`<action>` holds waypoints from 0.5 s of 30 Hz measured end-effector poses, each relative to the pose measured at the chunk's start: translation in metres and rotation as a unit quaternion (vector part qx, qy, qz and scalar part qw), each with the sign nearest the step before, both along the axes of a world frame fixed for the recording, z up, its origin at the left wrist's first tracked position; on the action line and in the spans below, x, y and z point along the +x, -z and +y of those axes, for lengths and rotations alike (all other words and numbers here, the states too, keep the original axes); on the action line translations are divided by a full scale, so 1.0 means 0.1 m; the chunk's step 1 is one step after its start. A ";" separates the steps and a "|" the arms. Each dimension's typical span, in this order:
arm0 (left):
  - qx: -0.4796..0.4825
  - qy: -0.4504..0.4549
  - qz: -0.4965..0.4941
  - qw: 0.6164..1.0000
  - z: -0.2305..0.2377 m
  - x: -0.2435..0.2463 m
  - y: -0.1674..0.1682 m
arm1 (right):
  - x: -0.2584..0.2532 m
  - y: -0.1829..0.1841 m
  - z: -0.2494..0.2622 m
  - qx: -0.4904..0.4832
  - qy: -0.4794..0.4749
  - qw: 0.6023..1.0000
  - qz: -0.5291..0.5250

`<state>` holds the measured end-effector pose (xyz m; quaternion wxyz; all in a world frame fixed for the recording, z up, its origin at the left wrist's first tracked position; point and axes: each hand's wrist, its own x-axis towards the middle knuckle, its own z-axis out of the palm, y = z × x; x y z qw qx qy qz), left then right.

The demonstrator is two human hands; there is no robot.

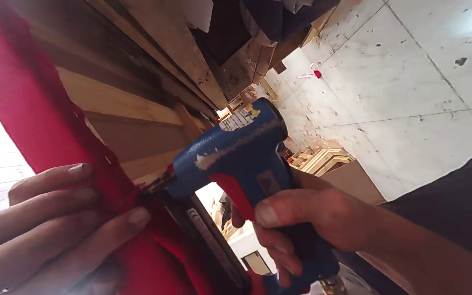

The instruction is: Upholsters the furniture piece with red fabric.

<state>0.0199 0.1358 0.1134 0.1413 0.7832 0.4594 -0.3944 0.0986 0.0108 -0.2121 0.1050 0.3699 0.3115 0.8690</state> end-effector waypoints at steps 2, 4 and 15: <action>-0.002 0.006 0.007 1.000 0.01 0.02 0.01 | 0.01 0.05 -0.05 -0.021 -0.012 1.000 -0.003; 0.005 0.009 0.003 1.000 0.00 0.00 -0.02 | 0.02 0.10 -0.11 -0.045 -0.044 0.998 0.009; -0.028 0.026 -0.012 0.999 0.06 -0.11 -0.26 | -0.10 -0.03 -0.10 -0.031 -0.034 0.998 0.044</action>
